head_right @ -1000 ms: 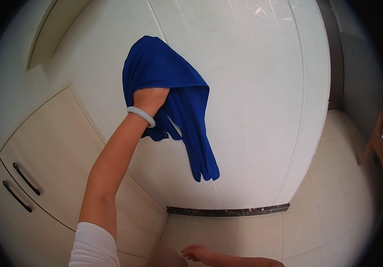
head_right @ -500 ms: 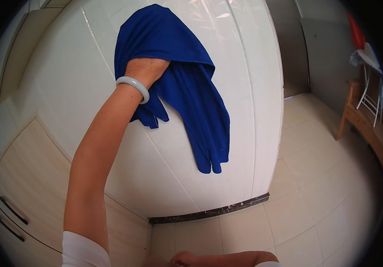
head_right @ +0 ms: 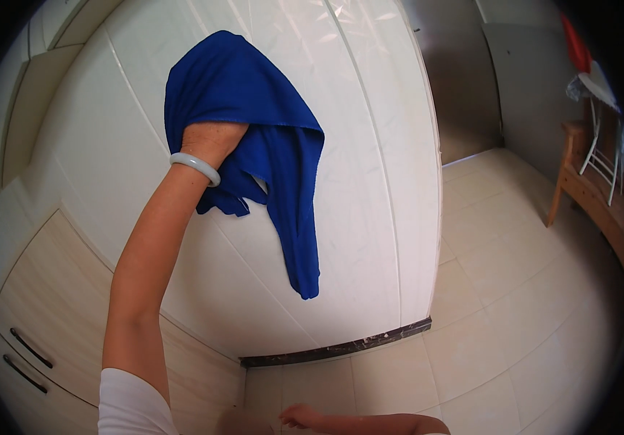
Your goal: The person places a box into a cabinet, then uses a cloth to wipe a tabletop, the wall, and the baseboard.
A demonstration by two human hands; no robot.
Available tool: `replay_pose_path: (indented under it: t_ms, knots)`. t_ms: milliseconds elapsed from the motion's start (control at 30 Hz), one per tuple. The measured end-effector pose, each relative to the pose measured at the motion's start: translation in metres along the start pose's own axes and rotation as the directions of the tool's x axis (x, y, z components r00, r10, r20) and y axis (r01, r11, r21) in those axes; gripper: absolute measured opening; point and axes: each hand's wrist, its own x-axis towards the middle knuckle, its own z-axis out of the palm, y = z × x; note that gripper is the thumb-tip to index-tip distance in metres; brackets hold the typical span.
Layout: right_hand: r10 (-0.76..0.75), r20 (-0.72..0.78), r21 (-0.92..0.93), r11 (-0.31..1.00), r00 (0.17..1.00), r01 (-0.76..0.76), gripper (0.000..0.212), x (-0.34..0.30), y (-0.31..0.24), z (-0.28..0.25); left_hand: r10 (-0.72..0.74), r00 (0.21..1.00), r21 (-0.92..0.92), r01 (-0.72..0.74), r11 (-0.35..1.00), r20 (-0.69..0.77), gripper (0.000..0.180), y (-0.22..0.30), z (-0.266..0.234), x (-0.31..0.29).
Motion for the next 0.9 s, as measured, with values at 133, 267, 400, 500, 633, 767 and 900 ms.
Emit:
replay_pose_path:
  t_ms: [133,267,400,500,633,767,900]
  knots:
    - [-0.06,-0.039,0.013,0.998,0.997,0.06,0.025,-0.027,-0.013,-0.01,0.088,0.996,0.039,-0.089,0.995,0.027,0.067,0.009,0.028,-0.056]
    - [-0.074,-0.074,-0.127,0.99,0.995,0.064,0.025,-0.039,-0.018,-0.026,0.078,0.988,-0.032,-0.075,0.997,0.133,0.067,0.002,0.009,-0.032]
    - [-0.109,-0.15,-0.204,0.976,0.983,0.077,0.026,-0.016,0.001,-0.049,-0.063,0.997,-0.004,0.063,0.998,0.049,0.066,0.002,-0.012,0.017]
    - [-0.099,-0.135,-0.254,0.965,0.986,0.062,0.026,0.004,0.013,-0.07,-0.08,0.997,0.083,0.081,0.993,-0.017,0.066,-0.019,-0.029,0.02]
    - [-0.089,-0.142,-0.313,0.949,0.986,0.041,0.027,-0.004,-0.004,-0.071,-0.277,0.95,0.077,0.29,0.954,-0.146,0.067,-0.107,-0.072,-0.007]
    - [-0.094,-0.164,-0.293,0.955,0.982,0.042,0.027,-0.009,-0.005,-0.082,-0.381,0.85,0.121,0.449,0.885,-0.364,0.067,-0.176,-0.104,-0.005]
    - [-0.128,-0.128,-0.341,0.937,0.983,0.078,0.028,-0.016,0.0,-0.086,-0.406,0.823,0.134,0.49,0.861,-0.398,0.068,-0.174,-0.122,0.028]
